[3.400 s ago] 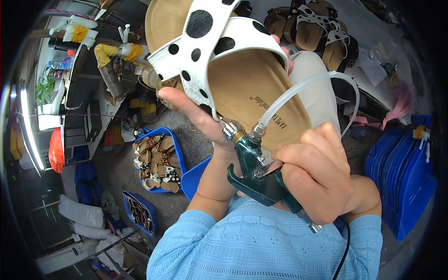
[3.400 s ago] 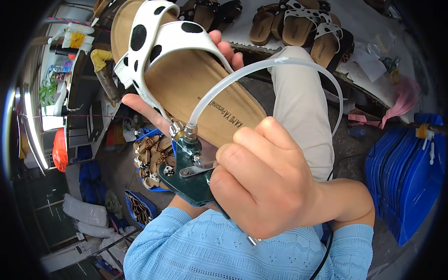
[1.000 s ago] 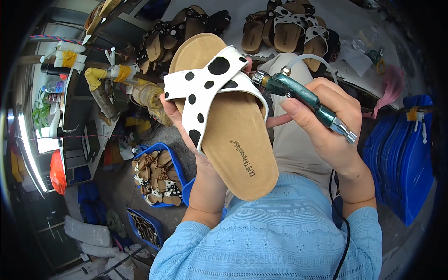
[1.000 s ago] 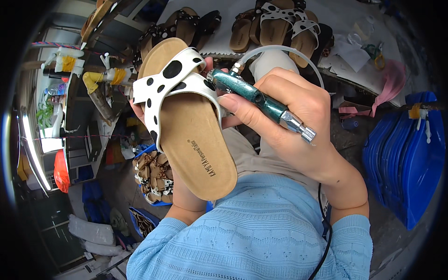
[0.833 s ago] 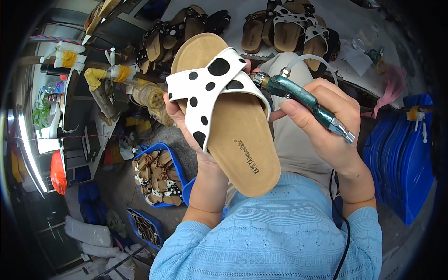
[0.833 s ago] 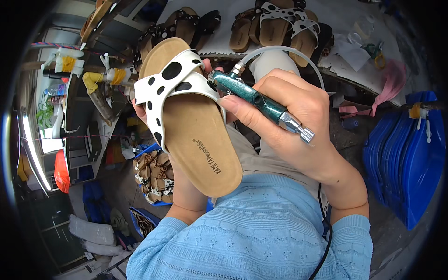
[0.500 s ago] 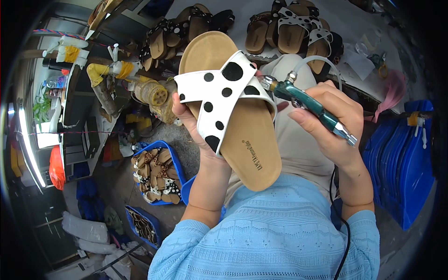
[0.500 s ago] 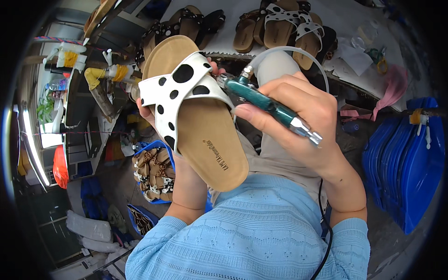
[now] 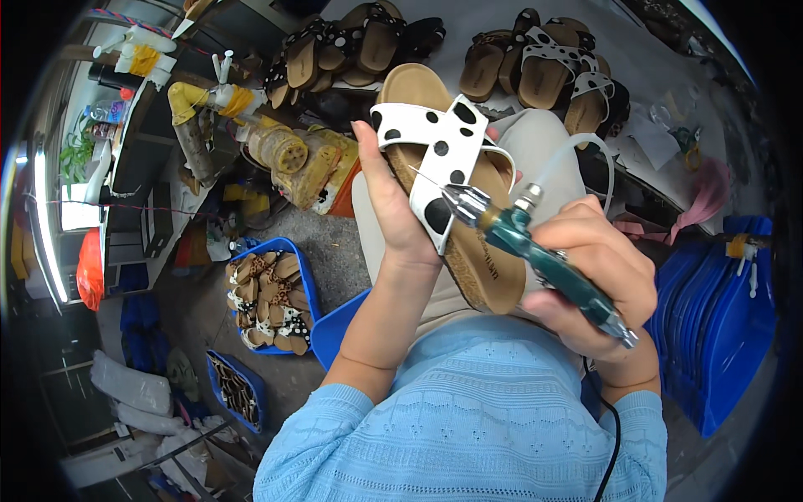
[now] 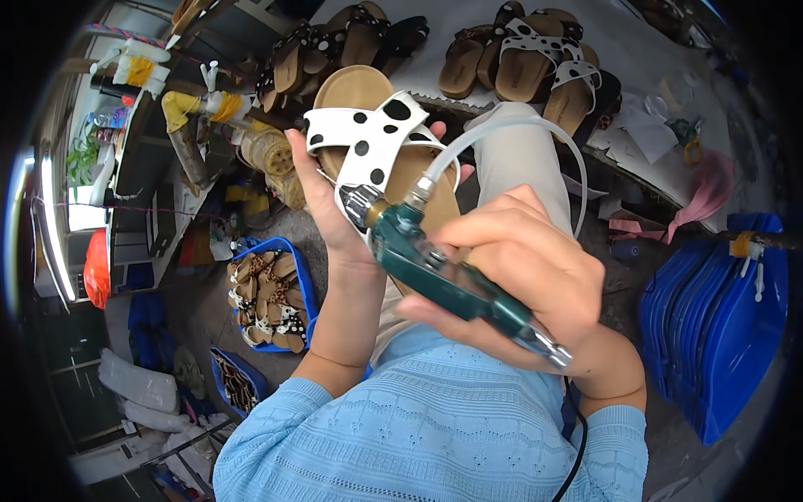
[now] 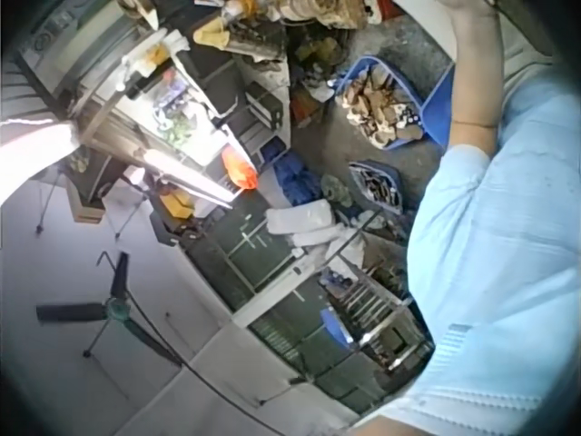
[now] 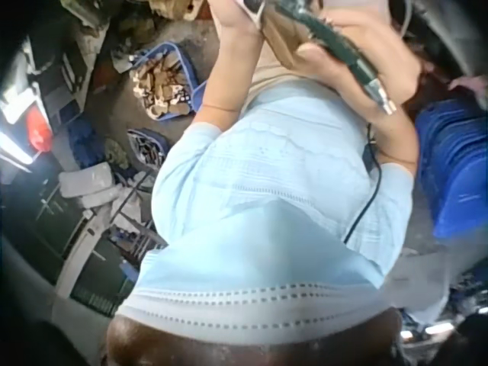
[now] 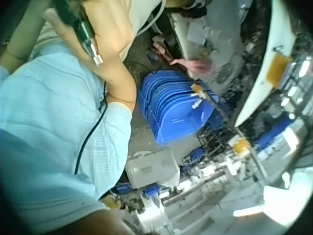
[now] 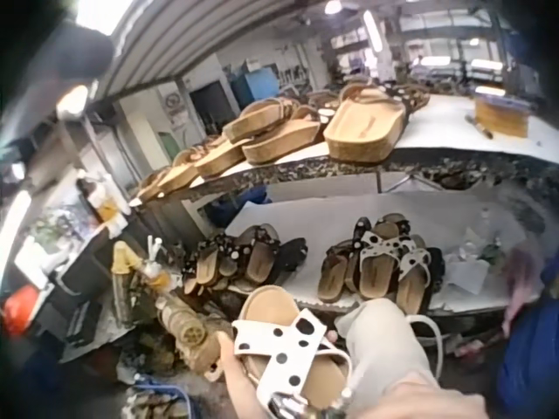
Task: The person applies adhesive along the straps and soles of sandals using a handheld pneumatic applicator tool and places each finished sandal onto the upper shelf.
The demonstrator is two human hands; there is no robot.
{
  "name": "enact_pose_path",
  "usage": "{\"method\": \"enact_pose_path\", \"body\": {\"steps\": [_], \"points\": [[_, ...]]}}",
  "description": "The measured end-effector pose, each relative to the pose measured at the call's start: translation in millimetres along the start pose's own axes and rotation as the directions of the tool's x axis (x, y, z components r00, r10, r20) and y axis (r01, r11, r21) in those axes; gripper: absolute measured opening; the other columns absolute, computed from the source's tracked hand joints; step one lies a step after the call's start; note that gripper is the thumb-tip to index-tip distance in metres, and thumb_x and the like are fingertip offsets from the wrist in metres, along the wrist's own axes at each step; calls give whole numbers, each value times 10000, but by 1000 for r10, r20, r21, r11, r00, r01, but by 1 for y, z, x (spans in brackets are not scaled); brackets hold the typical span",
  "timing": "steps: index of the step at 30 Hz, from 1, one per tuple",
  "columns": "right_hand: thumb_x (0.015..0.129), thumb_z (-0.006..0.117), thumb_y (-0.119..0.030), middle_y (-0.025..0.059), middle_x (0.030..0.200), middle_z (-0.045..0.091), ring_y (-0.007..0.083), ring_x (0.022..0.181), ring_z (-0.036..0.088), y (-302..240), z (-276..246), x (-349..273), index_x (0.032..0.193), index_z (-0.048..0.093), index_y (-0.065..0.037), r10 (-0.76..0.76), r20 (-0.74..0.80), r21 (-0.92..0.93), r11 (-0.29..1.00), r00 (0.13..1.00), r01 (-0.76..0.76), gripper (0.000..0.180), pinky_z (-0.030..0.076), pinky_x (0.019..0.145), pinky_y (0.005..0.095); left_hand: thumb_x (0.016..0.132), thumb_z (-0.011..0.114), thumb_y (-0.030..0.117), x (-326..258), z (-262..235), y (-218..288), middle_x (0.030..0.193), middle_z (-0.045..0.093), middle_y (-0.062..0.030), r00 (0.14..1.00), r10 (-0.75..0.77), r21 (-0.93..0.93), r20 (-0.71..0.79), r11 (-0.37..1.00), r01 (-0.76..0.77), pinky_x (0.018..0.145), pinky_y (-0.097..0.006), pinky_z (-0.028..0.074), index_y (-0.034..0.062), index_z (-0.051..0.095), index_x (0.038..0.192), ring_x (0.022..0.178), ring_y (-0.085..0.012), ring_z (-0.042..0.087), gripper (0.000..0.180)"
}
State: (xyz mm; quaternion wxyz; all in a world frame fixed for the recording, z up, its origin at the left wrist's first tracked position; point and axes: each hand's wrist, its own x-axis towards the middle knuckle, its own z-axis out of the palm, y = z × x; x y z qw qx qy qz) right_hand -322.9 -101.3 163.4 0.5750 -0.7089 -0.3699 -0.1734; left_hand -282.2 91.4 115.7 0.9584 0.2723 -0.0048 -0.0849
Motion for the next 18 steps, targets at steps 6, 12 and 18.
{"method": "enact_pose_path", "body": {"steps": [6,12,18], "points": [[678,927,-145,134,888,703,212,710,640,3,16,4,754,650,-1,24,-11,-118,993,1000,-26,321,473,667,324,979,306,751,-7,9,-6,1109,700,-156,988,69,62,-135,996,-61,814,-405,620,31,588,1256,976,-250,710,822],[728,881,-113,158,930,696,225,727,631,8,26,4,828,629,11,-46,-1,-167,985,999,45,299,447,703,345,976,306,758,-7,2,-6,1109,703,-133,991,113,-1,-67,994,-113,808,-376,616,24,594,1238,964,-217,711,831],[688,911,-180,137,959,706,233,732,640,11,38,7,816,622,-17,-135,24,-308,942,991,135,355,455,721,348,975,331,742,-11,-4,-11,1255,635,-241,993,114,135,-43,985,-108,960,-476,563,26,477,1409,1098,-370,661,850]]}}
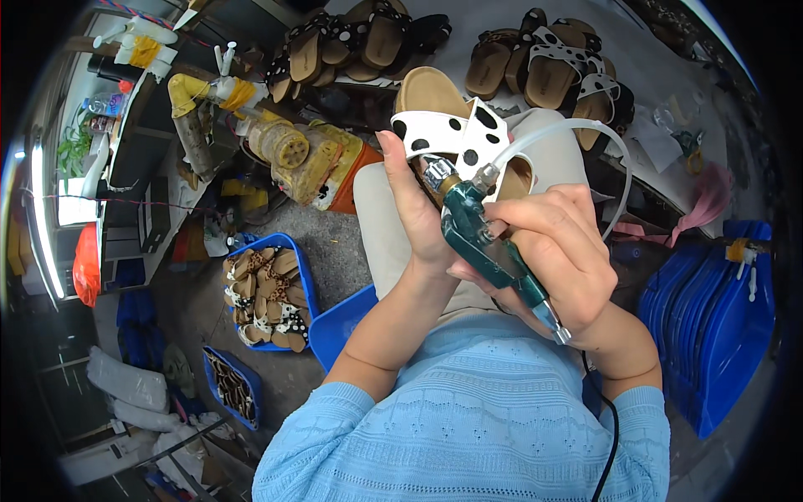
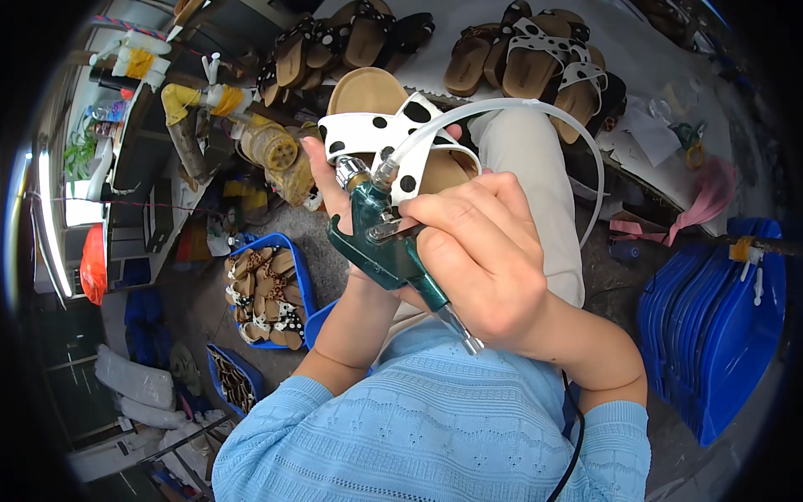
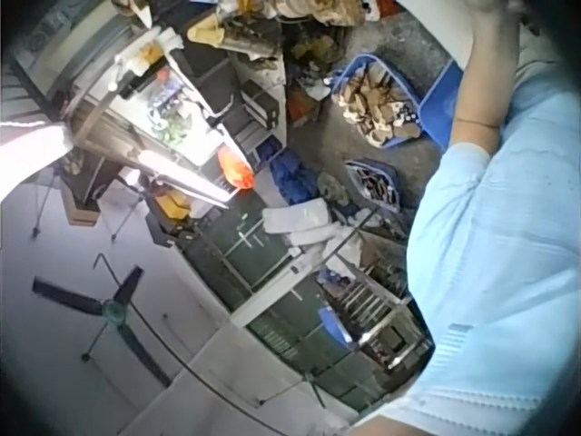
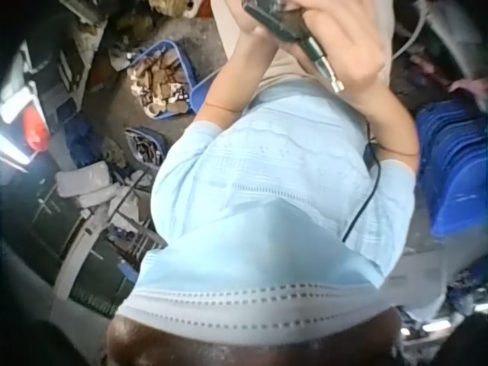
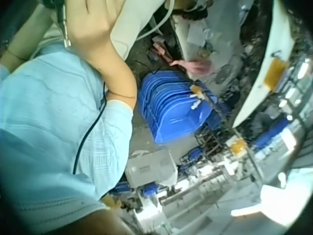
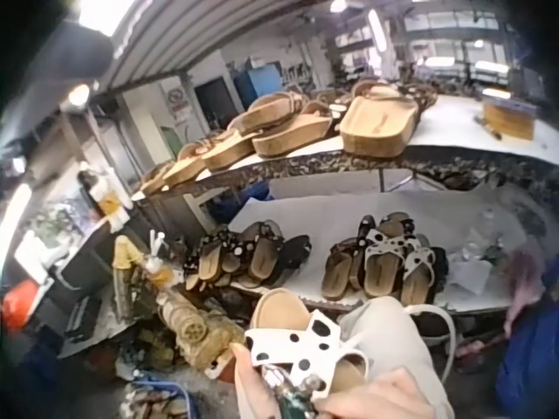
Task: The person applies adhesive along the straps and soles of sandals using a handheld pneumatic applicator tool and places each finished sandal onto the upper shelf.
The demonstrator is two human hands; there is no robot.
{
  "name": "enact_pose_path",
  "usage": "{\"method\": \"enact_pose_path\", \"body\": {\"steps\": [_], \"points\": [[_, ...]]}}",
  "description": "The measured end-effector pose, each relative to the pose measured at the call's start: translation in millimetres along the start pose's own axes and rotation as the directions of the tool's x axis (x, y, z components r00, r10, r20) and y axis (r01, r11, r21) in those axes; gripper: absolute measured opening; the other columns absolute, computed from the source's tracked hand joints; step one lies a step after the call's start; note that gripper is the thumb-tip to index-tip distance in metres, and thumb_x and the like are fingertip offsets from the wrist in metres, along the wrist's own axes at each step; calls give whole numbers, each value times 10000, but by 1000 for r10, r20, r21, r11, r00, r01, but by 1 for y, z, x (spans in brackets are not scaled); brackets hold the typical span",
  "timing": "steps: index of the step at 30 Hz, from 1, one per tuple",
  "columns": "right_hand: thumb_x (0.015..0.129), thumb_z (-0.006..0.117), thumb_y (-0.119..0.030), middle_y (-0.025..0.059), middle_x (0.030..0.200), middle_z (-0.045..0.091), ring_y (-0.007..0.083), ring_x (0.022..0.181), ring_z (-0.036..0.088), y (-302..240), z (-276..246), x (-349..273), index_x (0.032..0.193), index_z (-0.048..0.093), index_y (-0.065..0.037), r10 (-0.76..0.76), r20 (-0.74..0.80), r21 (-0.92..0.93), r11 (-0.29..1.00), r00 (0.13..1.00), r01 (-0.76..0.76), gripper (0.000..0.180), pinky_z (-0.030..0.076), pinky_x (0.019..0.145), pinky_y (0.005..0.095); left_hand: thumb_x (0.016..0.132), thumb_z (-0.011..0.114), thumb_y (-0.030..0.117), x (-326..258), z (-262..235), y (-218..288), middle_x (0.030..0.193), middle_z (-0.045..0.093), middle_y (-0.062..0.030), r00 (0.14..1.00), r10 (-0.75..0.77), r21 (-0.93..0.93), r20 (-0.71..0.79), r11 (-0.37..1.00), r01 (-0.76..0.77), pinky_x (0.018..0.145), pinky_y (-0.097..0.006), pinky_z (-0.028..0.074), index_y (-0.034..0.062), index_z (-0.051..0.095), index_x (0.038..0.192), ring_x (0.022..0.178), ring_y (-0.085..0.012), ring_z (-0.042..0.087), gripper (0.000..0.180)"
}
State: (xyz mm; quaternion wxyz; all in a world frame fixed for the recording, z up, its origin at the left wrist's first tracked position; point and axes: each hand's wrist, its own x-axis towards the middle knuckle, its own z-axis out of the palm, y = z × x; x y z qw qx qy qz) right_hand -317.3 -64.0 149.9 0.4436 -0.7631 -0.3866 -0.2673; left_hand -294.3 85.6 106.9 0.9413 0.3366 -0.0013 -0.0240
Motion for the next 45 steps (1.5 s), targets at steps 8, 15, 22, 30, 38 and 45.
{"method": "enact_pose_path", "body": {"steps": [8,15,22,30,38,45], "points": [[700,897,-152,135,947,696,225,712,626,4,1,2,785,617,-15,55,-21,128,990,998,-51,323,445,707,346,974,348,736,1,3,2,1250,646,-202,992,15,-35,-122,999,-19,949,-457,576,13,505,1369,1077,-359,675,838],[689,909,-147,127,903,675,209,671,599,-2,-5,3,767,614,-6,56,13,107,993,998,-57,337,422,652,333,972,257,772,-4,23,4,1083,715,-162,991,59,5,-117,998,-59,828,-377,609,12,611,1227,951,-237,716,877],[676,918,-144,116,882,667,194,639,561,-3,-7,2,752,611,-12,56,24,92,994,998,-58,343,400,631,326,971,257,774,-2,19,3,1057,721,-149,981,-28,2,-191,1000,29,775,-369,624,14,616,1220,909,-222,723,877],[682,919,-166,120,928,685,198,667,582,-2,-12,-5,779,613,-15,7,62,56,998,998,-11,355,424,659,339,925,437,749,4,5,-3,1132,685,-224,999,14,-59,-49,998,-16,844,-406,625,-30,532,1320,990,-281,714,878],[735,875,-138,174,966,710,225,769,667,-4,-47,-9,825,646,30,175,135,393,894,975,-215,298,467,679,325,790,559,842,8,-33,7,1365,520,-312,977,41,152,209,986,-74,962,-568,570,-35,274,1520,1216,-429,591,1177],[807,781,-185,158,870,720,219,754,663,-10,-52,1,910,700,54,593,159,562,603,789,-566,272,513,695,323,622,870,626,1,-39,9,1307,595,-200,973,4,259,230,964,-65,1055,-387,486,-102,367,1473,1196,-267,631,1228]]}}
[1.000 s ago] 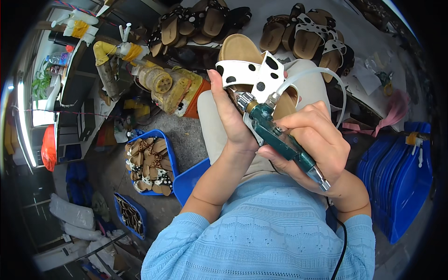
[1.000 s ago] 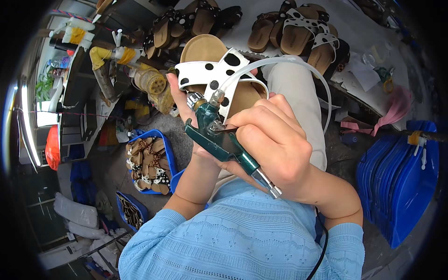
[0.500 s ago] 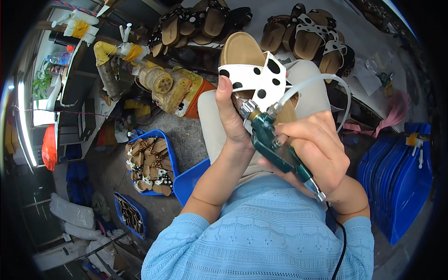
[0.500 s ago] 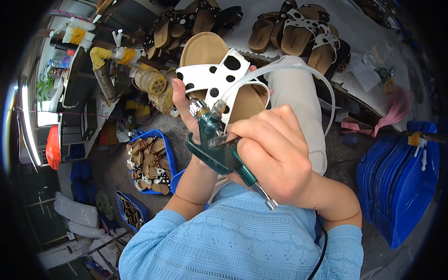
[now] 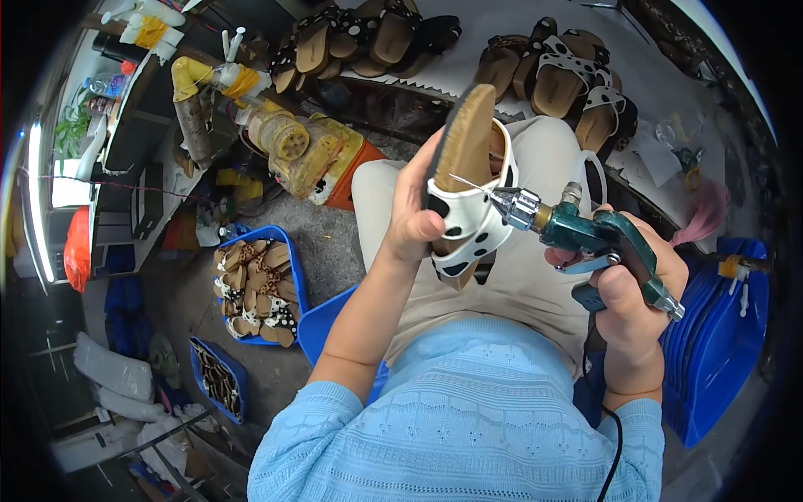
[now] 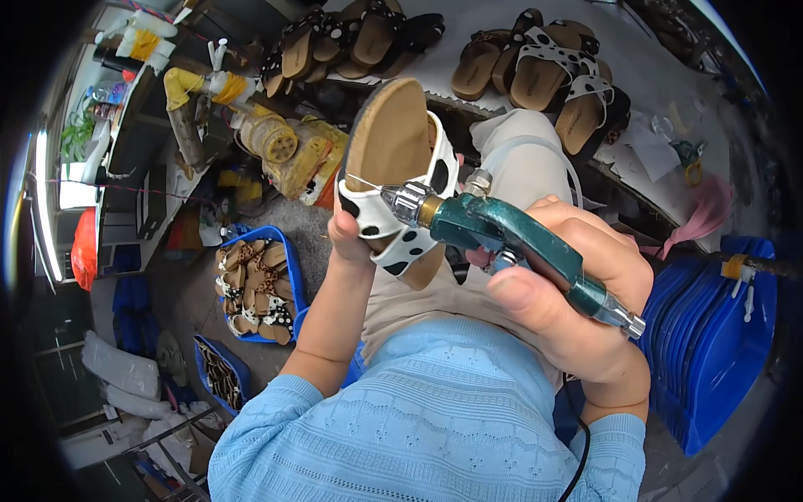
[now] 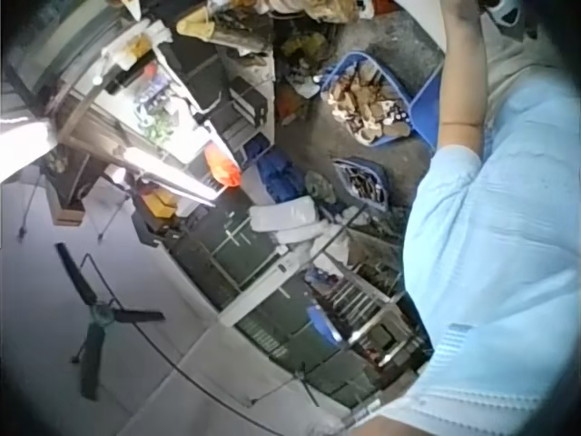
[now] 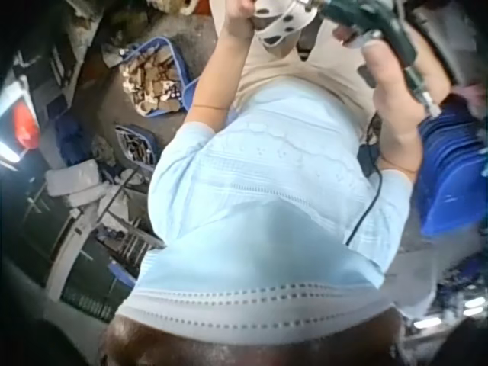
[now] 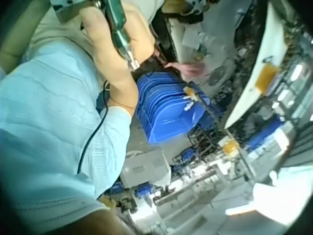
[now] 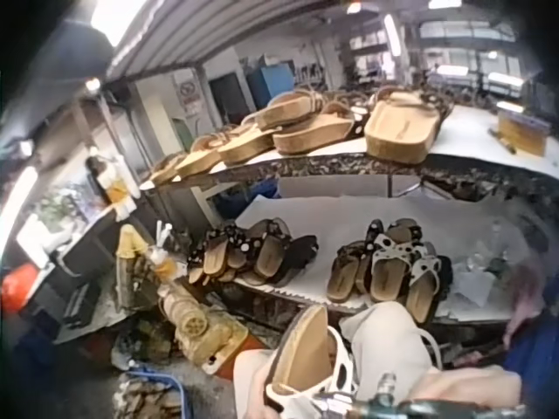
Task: The person applies adhesive along the straps and soles of sandals using a handheld pneumatic applicator tool and places each finished sandal onto the upper shelf.
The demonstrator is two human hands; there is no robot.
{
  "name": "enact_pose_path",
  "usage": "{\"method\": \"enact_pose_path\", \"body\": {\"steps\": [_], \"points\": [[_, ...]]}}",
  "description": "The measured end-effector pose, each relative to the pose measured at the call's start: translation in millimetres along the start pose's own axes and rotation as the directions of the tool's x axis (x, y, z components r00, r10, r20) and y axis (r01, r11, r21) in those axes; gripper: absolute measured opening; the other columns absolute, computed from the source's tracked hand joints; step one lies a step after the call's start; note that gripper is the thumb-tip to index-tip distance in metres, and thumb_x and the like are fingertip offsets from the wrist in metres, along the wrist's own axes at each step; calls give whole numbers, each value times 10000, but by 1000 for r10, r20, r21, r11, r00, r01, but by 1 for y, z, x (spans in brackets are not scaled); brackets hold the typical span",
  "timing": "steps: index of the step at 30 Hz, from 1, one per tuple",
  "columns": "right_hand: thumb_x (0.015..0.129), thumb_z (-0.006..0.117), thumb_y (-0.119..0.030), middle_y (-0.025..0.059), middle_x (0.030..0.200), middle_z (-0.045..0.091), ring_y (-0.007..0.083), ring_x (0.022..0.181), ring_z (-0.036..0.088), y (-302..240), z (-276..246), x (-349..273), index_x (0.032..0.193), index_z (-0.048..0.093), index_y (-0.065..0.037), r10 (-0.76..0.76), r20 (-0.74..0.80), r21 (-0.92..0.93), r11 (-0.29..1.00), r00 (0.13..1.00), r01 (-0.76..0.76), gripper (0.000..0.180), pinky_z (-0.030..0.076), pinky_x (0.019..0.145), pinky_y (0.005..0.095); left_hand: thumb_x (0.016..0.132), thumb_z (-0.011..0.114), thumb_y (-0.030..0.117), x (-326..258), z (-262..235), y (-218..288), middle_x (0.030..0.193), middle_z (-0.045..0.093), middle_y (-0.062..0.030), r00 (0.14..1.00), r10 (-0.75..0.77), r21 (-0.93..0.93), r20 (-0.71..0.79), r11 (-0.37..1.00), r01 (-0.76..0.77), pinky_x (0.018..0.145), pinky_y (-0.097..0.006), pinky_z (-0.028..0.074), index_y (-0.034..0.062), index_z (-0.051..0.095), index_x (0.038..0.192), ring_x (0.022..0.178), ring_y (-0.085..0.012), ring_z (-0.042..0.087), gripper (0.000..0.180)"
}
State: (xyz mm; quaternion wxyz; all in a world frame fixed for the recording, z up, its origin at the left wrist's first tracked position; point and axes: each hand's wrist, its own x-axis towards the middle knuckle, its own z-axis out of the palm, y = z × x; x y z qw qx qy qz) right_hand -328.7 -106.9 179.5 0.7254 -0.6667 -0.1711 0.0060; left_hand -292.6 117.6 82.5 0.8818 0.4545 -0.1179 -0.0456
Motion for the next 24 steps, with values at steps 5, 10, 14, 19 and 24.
{"method": "enact_pose_path", "body": {"steps": [5,10,14,19,24], "points": [[782,799,-147,146,858,727,215,743,669,0,-4,7,879,713,56,-59,147,-149,985,987,81,242,513,696,323,603,888,591,-1,3,9,1397,535,-225,1000,14,60,-7,998,-13,1106,-408,436,-115,290,1521,1271,-290,585,1303],[762,822,-121,139,853,725,223,726,671,-7,-4,7,845,709,49,-56,191,-192,977,980,93,220,509,692,323,588,897,578,-3,-6,9,1442,491,-232,999,32,108,22,994,-34,1143,-424,386,-114,279,1528,1325,-301,537,1322],[733,855,-122,124,812,707,205,683,640,-11,-8,7,787,687,32,-69,214,-226,967,974,118,234,478,649,316,547,928,539,-3,-8,11,1440,485,-247,996,84,188,21,978,-87,1125,-422,406,-119,253,1536,1304,-322,546,1365],[719,860,-159,112,740,680,180,630,607,-14,-14,18,723,670,26,-63,237,-259,958,969,126,265,442,582,308,550,926,507,2,-7,9,1429,485,-262,992,124,193,17,973,-125,1097,-406,436,-124,257,1533,1276,-323,566,1346],[780,796,-156,80,680,650,110,618,575,-28,-26,46,690,680,34,270,250,-254,945,930,-206,240,416,567,267,577,905,475,6,-14,12,1455,472,-253,980,161,288,120,939,-189,1115,-422,409,-131,242,1531,1301,-331,547,1310]]}}
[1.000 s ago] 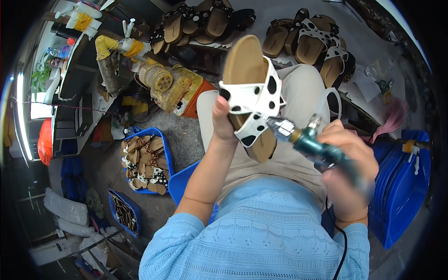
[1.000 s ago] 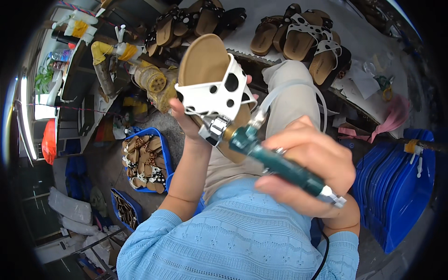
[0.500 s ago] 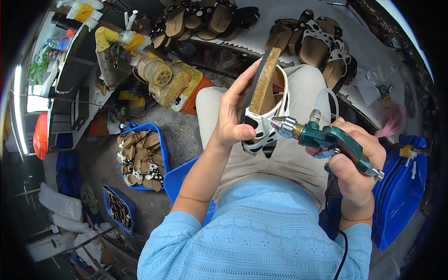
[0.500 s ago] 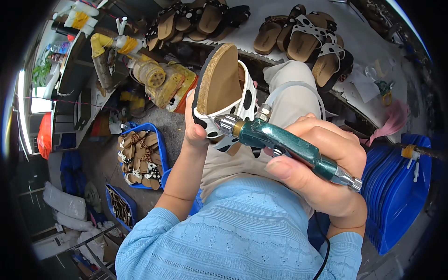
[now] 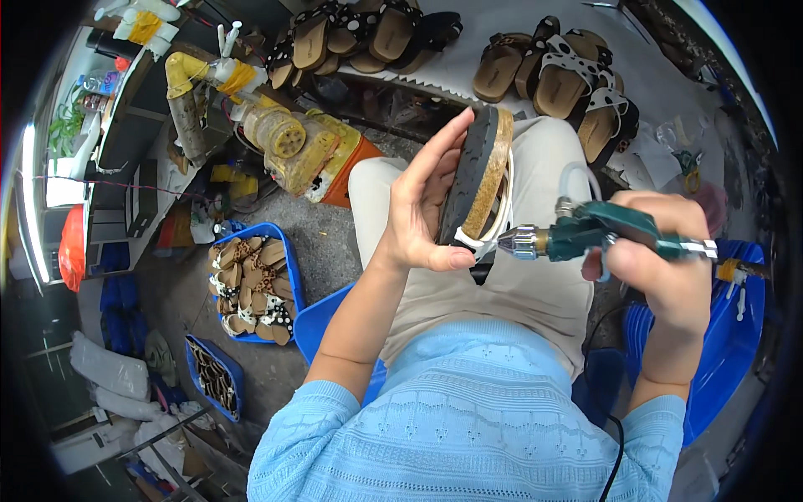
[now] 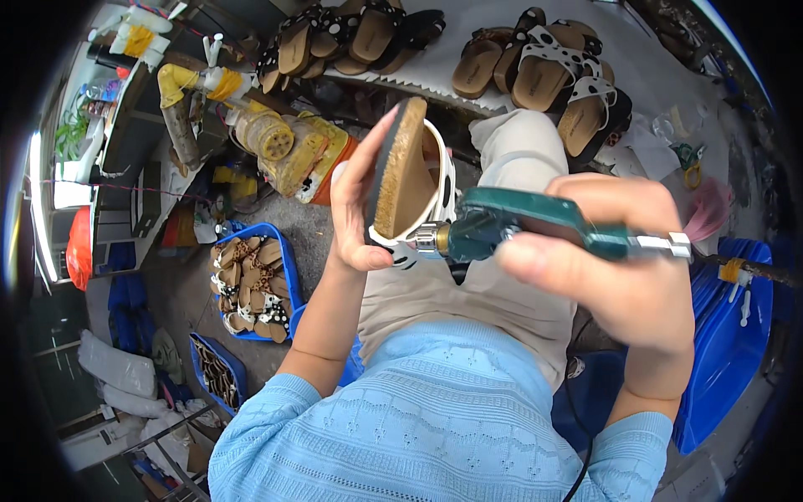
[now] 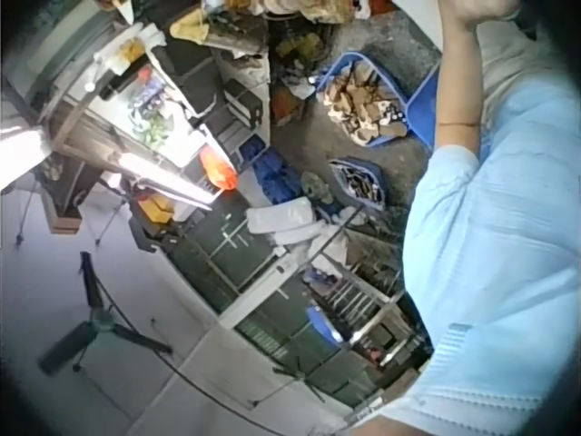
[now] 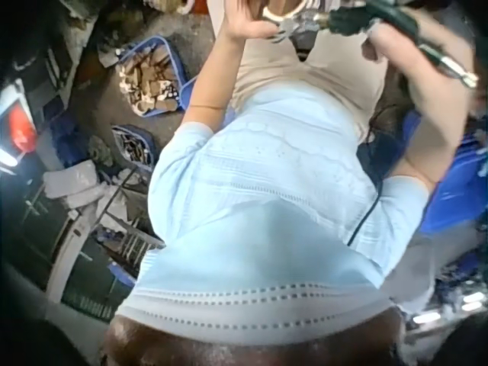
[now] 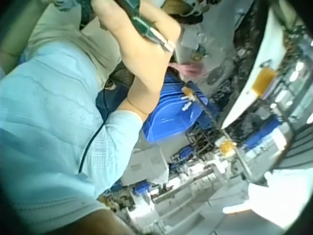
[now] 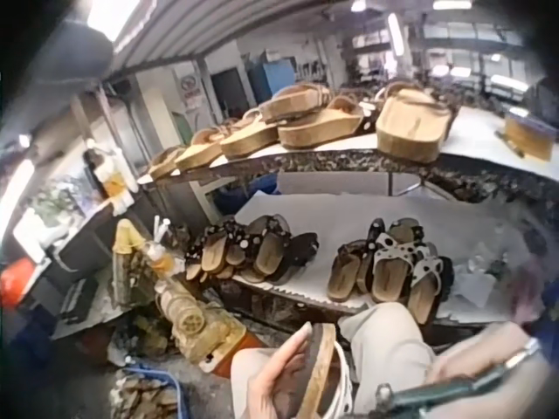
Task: The person applies adhesive along the straps and soles of sandals using a handheld pneumatic applicator tool and places each finished sandal onto the upper shelf.
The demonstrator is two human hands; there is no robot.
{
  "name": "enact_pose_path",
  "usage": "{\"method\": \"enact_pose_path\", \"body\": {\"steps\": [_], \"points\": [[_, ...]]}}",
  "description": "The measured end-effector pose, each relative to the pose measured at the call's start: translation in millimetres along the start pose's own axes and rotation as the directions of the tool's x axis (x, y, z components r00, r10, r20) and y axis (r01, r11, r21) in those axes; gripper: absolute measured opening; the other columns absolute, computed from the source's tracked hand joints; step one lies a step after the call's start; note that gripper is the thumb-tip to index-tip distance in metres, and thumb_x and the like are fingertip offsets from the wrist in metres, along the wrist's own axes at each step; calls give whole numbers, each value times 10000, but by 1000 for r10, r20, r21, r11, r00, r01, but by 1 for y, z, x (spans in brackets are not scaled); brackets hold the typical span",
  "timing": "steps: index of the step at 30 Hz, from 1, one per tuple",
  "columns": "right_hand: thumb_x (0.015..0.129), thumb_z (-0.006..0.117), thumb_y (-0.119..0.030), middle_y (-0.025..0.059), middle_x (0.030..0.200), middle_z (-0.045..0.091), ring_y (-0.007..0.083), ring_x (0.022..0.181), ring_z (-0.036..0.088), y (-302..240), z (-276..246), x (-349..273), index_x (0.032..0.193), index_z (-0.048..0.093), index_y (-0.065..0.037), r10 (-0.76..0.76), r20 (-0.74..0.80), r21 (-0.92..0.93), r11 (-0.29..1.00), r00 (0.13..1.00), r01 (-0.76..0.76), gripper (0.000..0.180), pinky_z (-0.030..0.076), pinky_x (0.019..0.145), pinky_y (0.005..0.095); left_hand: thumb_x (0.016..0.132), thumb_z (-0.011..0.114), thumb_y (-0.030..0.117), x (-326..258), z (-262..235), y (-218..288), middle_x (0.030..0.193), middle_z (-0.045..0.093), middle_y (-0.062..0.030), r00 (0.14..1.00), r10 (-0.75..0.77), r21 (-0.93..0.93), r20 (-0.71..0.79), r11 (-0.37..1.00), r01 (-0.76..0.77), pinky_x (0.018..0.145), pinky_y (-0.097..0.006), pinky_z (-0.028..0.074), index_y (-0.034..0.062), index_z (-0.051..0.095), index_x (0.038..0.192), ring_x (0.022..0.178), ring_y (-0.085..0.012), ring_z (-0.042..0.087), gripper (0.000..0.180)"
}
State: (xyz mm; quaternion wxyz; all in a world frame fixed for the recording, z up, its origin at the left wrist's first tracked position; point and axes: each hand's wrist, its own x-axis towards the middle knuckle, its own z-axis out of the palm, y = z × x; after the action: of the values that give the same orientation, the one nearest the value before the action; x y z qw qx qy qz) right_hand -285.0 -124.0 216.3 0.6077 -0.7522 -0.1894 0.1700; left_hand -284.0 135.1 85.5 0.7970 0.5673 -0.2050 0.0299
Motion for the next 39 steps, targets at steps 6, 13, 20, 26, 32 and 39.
{"method": "enact_pose_path", "body": {"steps": [6,13,20,26,32,39], "points": [[877,731,-132,103,820,732,152,737,671,14,-15,5,917,749,59,-37,-8,246,968,999,38,196,506,663,279,587,810,649,1,3,-11,1516,421,-222,949,-192,-142,-251,977,161,1113,-436,437,-31,335,1505,1359,-313,492,1236],[947,684,-219,251,849,702,302,778,721,36,-37,-19,721,592,62,-79,-272,508,835,959,213,372,633,739,468,821,427,819,85,4,93,1379,524,-228,977,-204,-765,-68,638,80,940,-577,529,-2,375,1492,1181,-356,586,1062],[985,616,-279,230,791,701,316,674,733,53,-34,-33,708,555,-3,-55,-400,579,758,915,299,395,610,569,371,1008,477,545,288,-102,182,1413,534,-257,983,-31,-451,179,886,110,1113,-605,419,3,470,1434,1334,-430,504,690],[1014,600,-216,209,823,697,288,772,721,73,-51,-40,769,573,24,48,-356,694,683,933,230,344,629,761,485,921,663,187,311,-126,184,1230,648,-224,958,-192,-99,-214,980,175,976,-497,583,4,495,1383,1106,-396,665,524],[1023,593,-227,233,873,706,311,801,728,94,-47,-23,745,563,18,13,-272,754,624,962,205,372,626,775,475,878,791,216,345,-167,204,1044,733,-121,811,429,828,-398,548,116,828,-273,543,2,719,1127,906,-175,684,336],[1037,573,-251,223,883,714,312,815,733,135,-58,-27,749,563,1,119,-367,809,531,923,253,382,613,792,457,862,701,23,215,-11,56,775,663,-73,511,757,819,408,-57,-571,655,-304,523,12,685,875,684,-142,615,23]]}}
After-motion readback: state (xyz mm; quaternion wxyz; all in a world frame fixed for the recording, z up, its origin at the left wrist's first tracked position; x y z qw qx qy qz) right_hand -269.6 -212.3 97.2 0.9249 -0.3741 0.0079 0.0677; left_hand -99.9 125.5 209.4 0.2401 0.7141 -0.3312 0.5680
